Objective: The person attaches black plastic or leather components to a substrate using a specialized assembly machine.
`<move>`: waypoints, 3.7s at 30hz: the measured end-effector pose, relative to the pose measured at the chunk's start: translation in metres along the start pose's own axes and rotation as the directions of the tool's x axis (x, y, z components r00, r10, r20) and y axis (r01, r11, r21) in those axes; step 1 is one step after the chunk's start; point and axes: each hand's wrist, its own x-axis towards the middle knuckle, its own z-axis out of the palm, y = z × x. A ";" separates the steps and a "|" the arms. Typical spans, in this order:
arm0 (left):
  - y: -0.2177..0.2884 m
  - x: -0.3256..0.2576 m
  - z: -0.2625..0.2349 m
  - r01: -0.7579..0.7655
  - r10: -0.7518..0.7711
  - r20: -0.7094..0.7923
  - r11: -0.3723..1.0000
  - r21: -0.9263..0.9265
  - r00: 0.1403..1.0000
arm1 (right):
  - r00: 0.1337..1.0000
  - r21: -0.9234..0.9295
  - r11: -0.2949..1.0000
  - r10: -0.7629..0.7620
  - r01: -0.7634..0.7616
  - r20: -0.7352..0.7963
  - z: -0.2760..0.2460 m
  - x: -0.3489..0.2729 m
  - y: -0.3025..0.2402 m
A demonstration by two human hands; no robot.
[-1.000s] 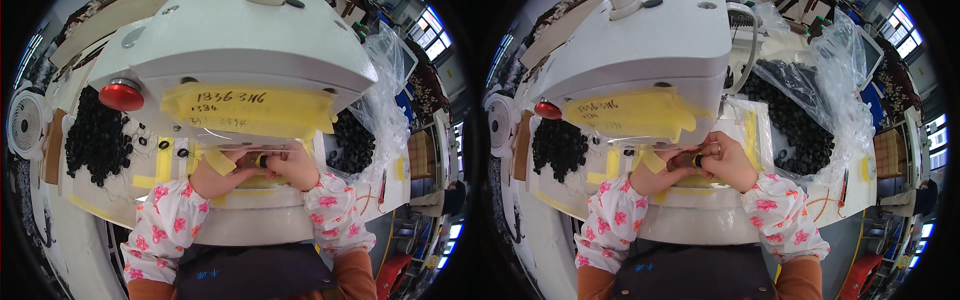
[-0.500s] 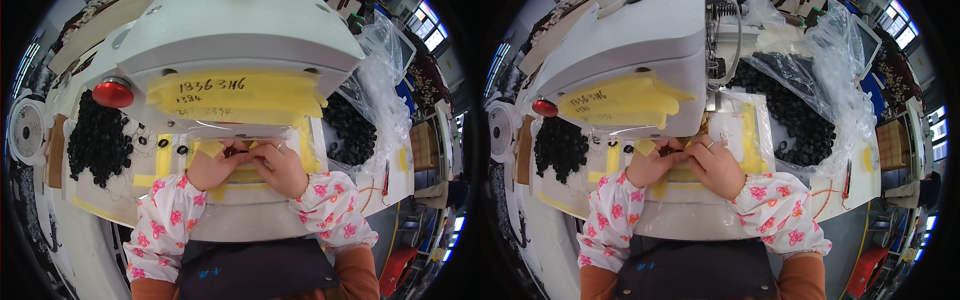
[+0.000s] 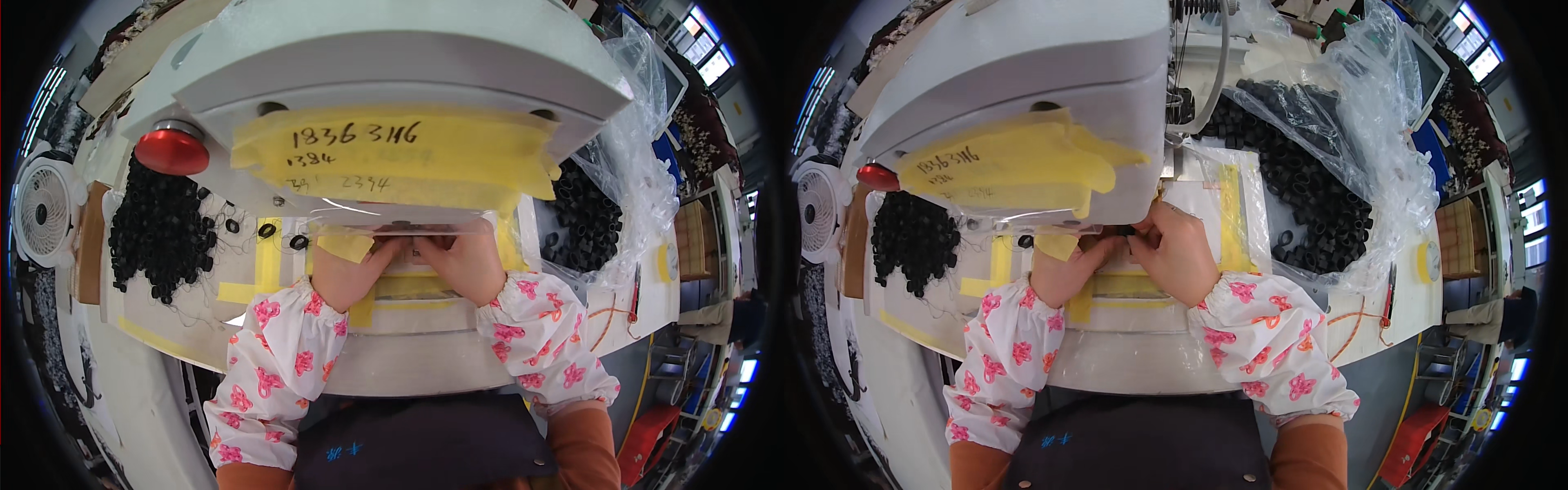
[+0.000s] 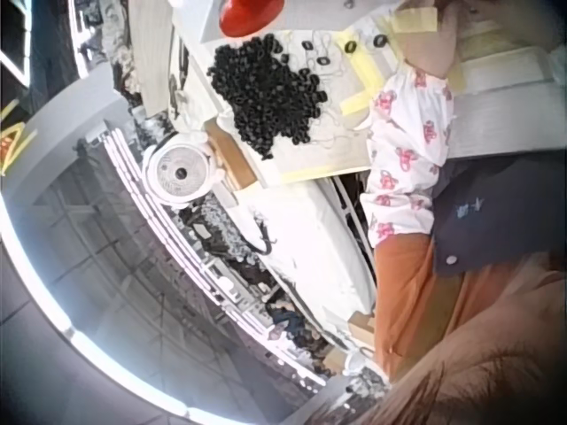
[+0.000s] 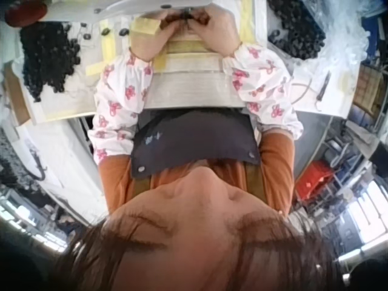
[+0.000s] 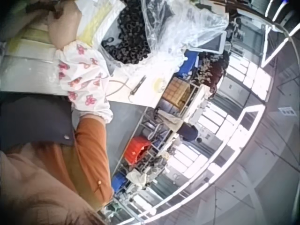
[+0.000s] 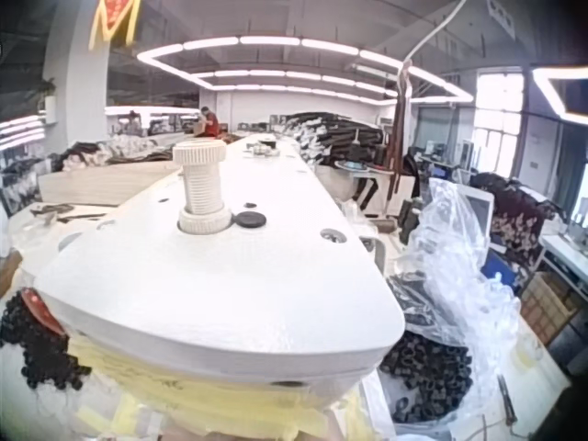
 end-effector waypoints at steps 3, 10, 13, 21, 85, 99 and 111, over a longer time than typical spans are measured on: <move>-0.003 0.002 0.004 -0.040 0.042 -0.057 0.999 0.036 0.997 | 0.998 -0.063 0.996 -0.059 0.058 -0.013 -0.001 0.003 0.002; -0.020 0.004 0.008 -0.270 0.304 -0.019 0.872 0.407 0.953 | 0.959 -0.246 0.929 -0.285 0.278 0.007 0.001 -0.008 0.006; -0.029 0.001 0.010 -0.299 0.309 0.065 0.811 0.503 0.949 | 0.877 -0.369 0.801 -0.467 0.472 0.109 -0.008 -0.016 0.001; -0.049 -0.001 0.020 -0.163 0.145 0.080 0.936 0.312 0.986 | 0.848 -0.613 0.618 -0.501 0.492 0.174 -0.003 -0.019 0.005; -0.021 0.008 0.011 -0.118 0.151 -0.154 0.971 0.206 0.976 | 0.832 -0.615 0.618 -0.542 0.491 0.120 -0.002 -0.021 0.001; 0.030 -0.044 -0.002 -0.138 0.130 0.117 0.988 0.065 0.985 | 0.953 0.173 0.941 0.268 -0.290 0.140 -0.004 -0.026 -0.008; -0.004 -0.003 -0.001 -0.235 0.227 0.121 0.970 0.058 0.966 | 0.951 0.054 0.991 0.100 -0.121 0.292 -0.026 -0.020 -0.020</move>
